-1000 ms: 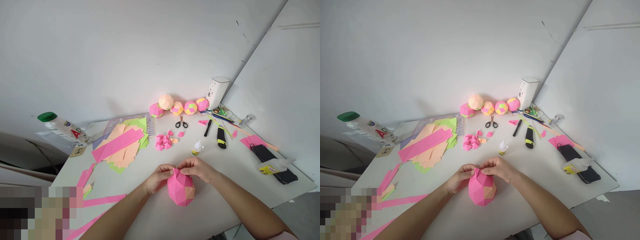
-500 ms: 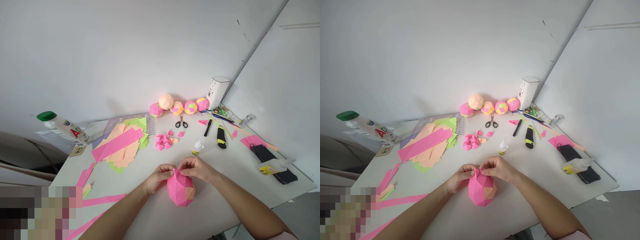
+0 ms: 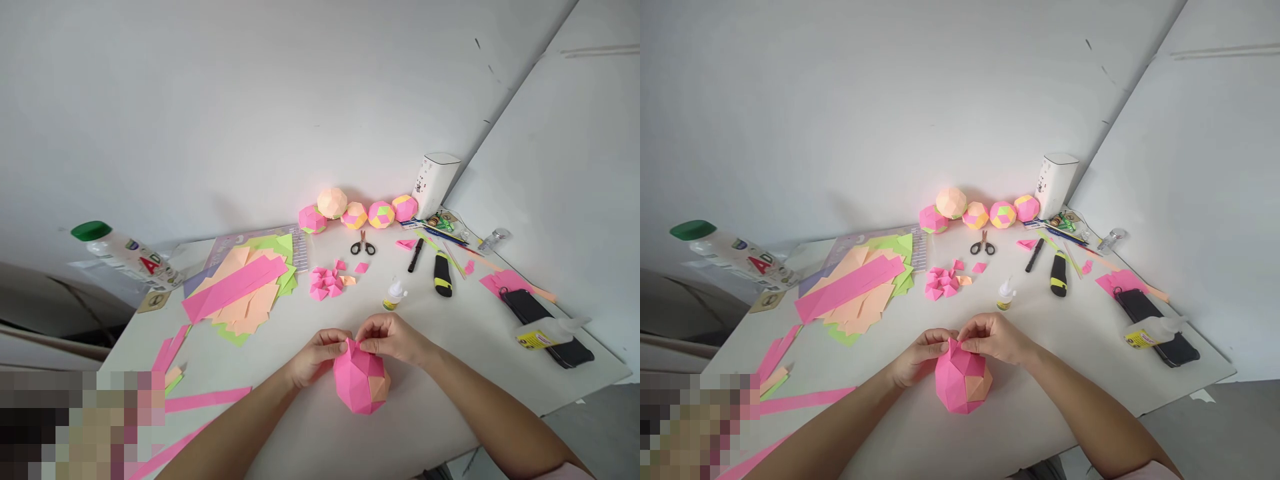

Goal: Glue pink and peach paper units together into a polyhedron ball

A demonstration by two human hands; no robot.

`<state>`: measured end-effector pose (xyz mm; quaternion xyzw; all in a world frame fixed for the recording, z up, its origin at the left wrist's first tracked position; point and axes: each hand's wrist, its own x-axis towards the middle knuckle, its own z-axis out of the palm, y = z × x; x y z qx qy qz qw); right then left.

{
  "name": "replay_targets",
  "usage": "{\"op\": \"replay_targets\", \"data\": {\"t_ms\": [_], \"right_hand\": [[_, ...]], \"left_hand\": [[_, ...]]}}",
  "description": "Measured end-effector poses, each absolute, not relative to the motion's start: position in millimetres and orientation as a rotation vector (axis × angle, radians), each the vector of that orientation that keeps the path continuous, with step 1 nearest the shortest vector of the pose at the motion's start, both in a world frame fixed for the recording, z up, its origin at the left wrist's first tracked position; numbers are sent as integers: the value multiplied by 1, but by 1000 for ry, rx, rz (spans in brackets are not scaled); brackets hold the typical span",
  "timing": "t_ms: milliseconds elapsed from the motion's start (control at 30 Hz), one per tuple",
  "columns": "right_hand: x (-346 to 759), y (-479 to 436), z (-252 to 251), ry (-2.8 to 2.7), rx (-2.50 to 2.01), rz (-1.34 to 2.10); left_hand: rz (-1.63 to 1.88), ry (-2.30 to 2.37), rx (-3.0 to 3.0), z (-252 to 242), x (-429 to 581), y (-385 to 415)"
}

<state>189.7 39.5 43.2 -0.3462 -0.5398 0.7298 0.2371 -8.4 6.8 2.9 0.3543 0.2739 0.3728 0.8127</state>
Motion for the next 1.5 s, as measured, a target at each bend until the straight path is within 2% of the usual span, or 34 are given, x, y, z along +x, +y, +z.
{"op": "replay_targets", "data": {"t_ms": [667, 1100, 1500], "right_hand": [[188, 37, 41, -1533, -925, 1988], [187, 32, 51, -1905, -942, 1645], [190, 33, 53, -1970, -771, 1596]], "left_hand": [[774, 568, 780, 5, -9, 7], [788, 552, 739, 5, -9, 6], [774, 500, 765, 7, -9, 6]]}}
